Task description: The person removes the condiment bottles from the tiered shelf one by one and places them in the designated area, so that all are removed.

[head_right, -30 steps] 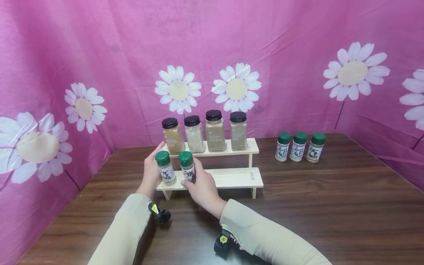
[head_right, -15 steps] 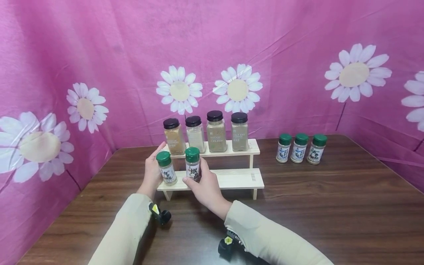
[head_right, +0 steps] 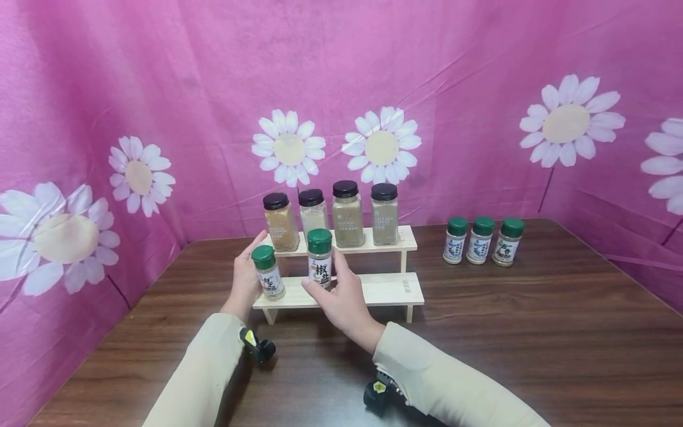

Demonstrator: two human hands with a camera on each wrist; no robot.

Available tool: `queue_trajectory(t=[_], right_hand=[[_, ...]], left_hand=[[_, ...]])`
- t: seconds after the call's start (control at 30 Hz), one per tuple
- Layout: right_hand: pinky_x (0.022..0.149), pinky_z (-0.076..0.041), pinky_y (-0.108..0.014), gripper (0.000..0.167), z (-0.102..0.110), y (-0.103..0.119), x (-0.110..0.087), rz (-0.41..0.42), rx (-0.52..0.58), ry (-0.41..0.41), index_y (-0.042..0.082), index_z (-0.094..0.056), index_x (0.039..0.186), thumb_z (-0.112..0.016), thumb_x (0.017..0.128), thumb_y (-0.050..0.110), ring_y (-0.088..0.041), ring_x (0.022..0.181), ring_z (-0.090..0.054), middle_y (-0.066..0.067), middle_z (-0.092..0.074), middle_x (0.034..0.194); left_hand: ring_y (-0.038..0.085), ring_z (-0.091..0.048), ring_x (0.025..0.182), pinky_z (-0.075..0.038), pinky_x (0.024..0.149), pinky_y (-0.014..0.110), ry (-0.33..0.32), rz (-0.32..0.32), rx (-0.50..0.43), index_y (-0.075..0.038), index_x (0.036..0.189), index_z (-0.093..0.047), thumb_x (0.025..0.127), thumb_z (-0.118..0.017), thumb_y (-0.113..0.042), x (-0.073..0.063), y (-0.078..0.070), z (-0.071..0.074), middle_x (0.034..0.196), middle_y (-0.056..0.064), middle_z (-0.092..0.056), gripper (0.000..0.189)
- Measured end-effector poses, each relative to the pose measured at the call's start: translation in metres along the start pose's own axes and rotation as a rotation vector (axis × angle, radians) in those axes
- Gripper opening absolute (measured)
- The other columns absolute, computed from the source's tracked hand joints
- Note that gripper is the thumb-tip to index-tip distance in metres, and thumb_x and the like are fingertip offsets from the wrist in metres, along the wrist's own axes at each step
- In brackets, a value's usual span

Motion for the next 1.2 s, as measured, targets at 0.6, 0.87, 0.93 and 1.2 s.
queue_trajectory(t=[0.6, 0.87, 0.93, 1.2], right_hand=[[0.079, -0.048, -0.016, 0.061, 0.022, -0.002, -0.006, 0.192, 0.09, -0.096, -0.003, -0.039, 0.13, -0.067, 0.075, -0.007, -0.007, 0.092, -0.055, -0.02, -0.057, 0.107], [0.075, -0.048, -0.013, 0.061, 0.035, -0.003, -0.007, 0.273, 0.091, -0.17, -0.006, -0.04, 0.129, -0.064, 0.074, -0.012, -0.003, 0.089, -0.054, -0.012, -0.056, 0.103], [0.074, -0.048, -0.012, 0.06, 0.039, -0.003, -0.007, 0.281, 0.084, -0.184, -0.006, -0.04, 0.128, -0.063, 0.073, -0.013, -0.002, 0.088, -0.054, -0.004, -0.055, 0.102], [0.075, -0.046, -0.01, 0.061, 0.057, -0.007, -0.008, 0.283, 0.041, -0.239, -0.008, -0.04, 0.129, -0.063, 0.073, -0.013, 0.0, 0.089, -0.053, 0.016, -0.053, 0.103]], left_hand=[[0.019, -0.036, 0.131, -0.034, 0.108, 0.035, -0.001, 0.023, -0.012, -0.006, 0.135, -0.047, 0.098, -0.043, -0.012, -0.002, 0.003, 0.003, 0.145, 0.009, -0.039, 0.037], [0.018, -0.035, 0.132, -0.033, 0.109, 0.035, 0.012, 0.007, -0.015, -0.004, 0.135, -0.047, 0.098, -0.044, -0.012, -0.001, 0.002, 0.002, 0.145, 0.01, -0.039, 0.038], [0.019, -0.034, 0.132, -0.033, 0.109, 0.035, 0.012, 0.011, -0.013, -0.004, 0.135, -0.047, 0.098, -0.044, -0.012, -0.001, 0.003, 0.001, 0.145, 0.01, -0.038, 0.038], [0.02, -0.034, 0.133, -0.032, 0.109, 0.035, 0.006, 0.012, -0.02, -0.005, 0.134, -0.047, 0.098, -0.044, -0.012, 0.0, 0.004, 0.0, 0.145, 0.01, -0.038, 0.038]])
Point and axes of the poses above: each hand's wrist, its own x-axis towards the middle knuckle, its own z-axis out of the back of the hand, y = z × x, the point moved 2 cm from there along x, towards the middle knuckle
